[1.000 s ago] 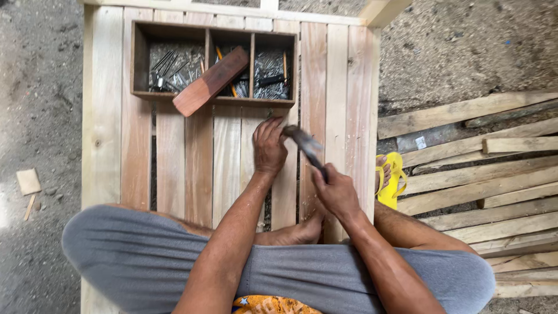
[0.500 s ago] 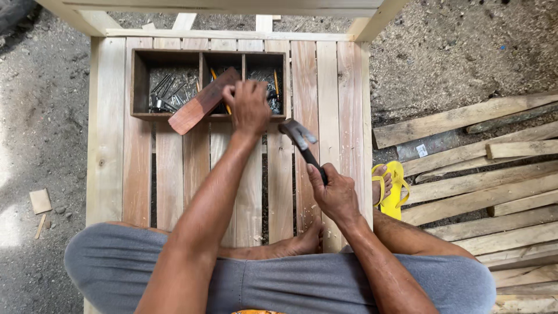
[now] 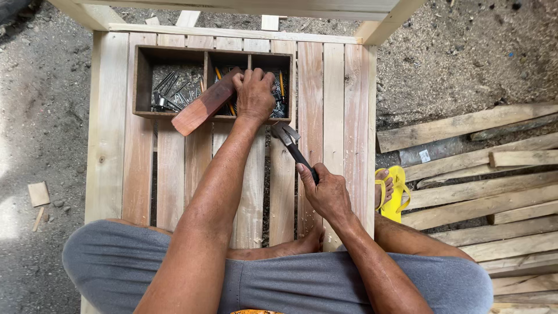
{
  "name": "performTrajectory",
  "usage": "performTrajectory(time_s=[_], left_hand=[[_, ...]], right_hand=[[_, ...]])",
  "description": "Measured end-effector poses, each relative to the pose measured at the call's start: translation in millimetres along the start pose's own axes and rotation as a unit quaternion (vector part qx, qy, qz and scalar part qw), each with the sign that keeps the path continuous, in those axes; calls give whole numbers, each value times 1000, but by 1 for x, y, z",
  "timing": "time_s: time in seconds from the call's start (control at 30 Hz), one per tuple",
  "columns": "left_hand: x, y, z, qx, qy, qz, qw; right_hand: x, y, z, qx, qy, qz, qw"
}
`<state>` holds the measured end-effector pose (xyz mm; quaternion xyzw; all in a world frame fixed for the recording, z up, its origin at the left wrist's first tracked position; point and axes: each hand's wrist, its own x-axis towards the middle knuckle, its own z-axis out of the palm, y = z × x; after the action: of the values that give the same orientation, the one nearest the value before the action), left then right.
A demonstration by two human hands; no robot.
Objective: The person sits on a slatted wooden frame, saws a thin wood strip with a hand saw, then hammers nails into the wooden slats using a claw hammer, taking nails from a wooden compartment box holding nails and pencils.
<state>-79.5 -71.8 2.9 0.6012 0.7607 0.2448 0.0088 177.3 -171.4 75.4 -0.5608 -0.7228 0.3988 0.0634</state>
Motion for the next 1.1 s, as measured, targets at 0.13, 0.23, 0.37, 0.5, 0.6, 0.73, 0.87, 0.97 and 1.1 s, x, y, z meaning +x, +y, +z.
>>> performTrajectory(time_s=[0.13, 0.23, 0.37, 0.5, 0.6, 0.73, 0.87, 0.97, 1.1], left_hand=[[2, -1, -7, -65, 63, 29, 995], [1, 2, -14, -167, 86, 15, 982], [-41, 1, -25, -318, 126, -10, 939], [-120, -8, -27, -392, 140, -89, 905], [-154, -21, -19, -482, 113, -232, 837], [-166, -34, -9, -569, 97, -283, 766], [-155, -37, -7, -678, 68, -295, 669], [-148, -35, -8, -734, 60, -274, 618], [-148, -32, -8, -663, 55, -257, 701]], right_hand=[[0, -2, -2, -3, 15, -2, 1000], [-1, -4, -3, -14, 26, 8, 1000], [-1, -4, 0, -19, 43, 0, 999], [0, -6, 7, -25, 47, -27, 998], [-1, -9, 14, -27, 11, -4, 1000], [-4, -12, 21, -25, -8, -7, 1000], [-5, -9, 24, -39, -17, -2, 999], [-4, -3, 25, -34, -21, -4, 999], [-1, 1, 26, -24, -23, -13, 999]])
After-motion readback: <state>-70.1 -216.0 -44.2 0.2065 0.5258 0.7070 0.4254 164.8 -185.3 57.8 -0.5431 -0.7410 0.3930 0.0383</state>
